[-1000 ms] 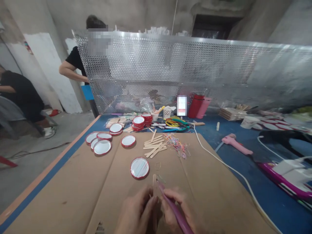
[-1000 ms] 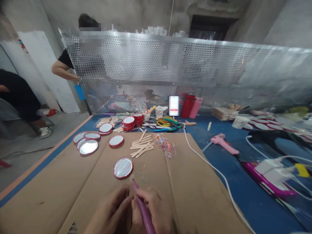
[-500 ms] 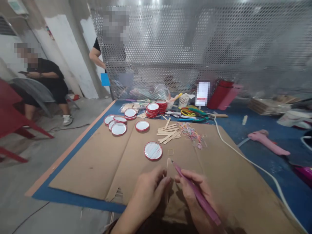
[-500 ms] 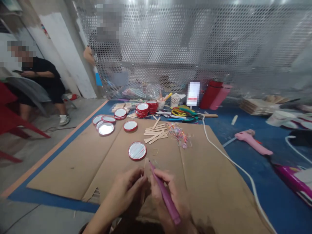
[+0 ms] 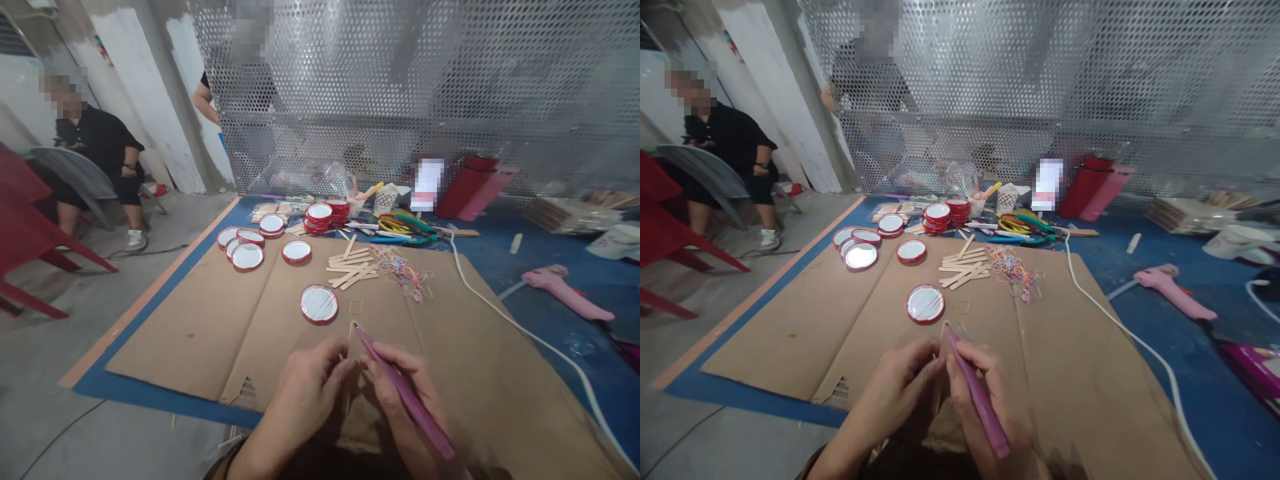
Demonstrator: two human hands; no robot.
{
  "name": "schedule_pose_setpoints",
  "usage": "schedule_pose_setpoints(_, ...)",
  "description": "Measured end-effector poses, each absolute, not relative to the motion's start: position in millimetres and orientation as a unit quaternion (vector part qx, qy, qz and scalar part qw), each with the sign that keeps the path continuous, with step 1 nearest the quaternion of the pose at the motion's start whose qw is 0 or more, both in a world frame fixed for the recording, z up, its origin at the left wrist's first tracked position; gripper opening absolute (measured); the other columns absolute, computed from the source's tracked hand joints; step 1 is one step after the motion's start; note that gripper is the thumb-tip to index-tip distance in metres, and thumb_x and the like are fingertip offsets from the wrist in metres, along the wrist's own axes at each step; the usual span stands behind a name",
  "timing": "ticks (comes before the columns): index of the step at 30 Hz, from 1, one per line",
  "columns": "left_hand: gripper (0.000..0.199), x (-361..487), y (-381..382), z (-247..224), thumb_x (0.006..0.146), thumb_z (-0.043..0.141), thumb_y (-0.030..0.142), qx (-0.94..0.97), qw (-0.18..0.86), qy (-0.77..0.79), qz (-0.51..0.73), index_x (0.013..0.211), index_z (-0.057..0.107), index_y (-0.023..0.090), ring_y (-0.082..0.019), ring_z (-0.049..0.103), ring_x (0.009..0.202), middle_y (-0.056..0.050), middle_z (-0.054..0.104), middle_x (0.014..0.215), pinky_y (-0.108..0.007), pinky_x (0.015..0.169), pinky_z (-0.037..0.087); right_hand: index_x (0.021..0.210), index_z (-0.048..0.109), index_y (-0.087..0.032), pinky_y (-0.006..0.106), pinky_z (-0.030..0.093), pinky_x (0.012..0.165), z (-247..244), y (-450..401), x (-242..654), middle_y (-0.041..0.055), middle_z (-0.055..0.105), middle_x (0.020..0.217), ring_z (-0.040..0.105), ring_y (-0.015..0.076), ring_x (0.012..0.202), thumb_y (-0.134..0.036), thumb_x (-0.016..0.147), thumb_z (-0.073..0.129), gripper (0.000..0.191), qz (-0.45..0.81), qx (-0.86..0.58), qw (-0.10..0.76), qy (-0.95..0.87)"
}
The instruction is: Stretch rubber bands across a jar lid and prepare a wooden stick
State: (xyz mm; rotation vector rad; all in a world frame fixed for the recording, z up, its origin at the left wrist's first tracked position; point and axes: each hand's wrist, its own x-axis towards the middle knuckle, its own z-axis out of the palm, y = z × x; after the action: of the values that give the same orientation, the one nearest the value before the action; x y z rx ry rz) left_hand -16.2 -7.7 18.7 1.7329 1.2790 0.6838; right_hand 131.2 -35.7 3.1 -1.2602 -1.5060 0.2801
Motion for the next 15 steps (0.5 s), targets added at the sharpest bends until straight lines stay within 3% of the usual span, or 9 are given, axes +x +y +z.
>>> schedule_pose_setpoints(5, 0.021, -16.6, -7.2, 19.0, 0.089, 0.044, 0.031, 0.697, 0.428, 0.504, 0.278, 0.075, 0.054, 0.02, -0.016, 0.056, 0.066, 0.0, 0.059, 0.068, -0.022, 0.06, 0.035, 0.101, 0.065, -0.022, 0.023, 0.059, 0.073, 4.3, -35.0, 130.7, 0.0042, 0.073, 0.093, 0.072, 0.0158, 0.08, -0.026, 0.089, 0.062, 0.014, 0.081, -0.53, 0.539, -0.65)
schedule_pose_setpoints(15, 0.021, -16.4, -8.5, 16.7, 0.089, 0.043, 0.031, 0.699, 0.416, 0.517, 0.266, 0.076, 0.055, 0.02, -0.015, 0.053, 0.065, 0.0, 0.057, 0.067, -0.023, 0.06, 0.034, 0.096, 0.064, -0.022, 0.024, 0.06, 0.065, 7.9, -36.4, 131.5, 0.0046, 0.073, 0.085, 0.072, 0.016, 0.072, -0.027, 0.091, 0.057, 0.01, 0.086, -0.521, 0.552, -0.645)
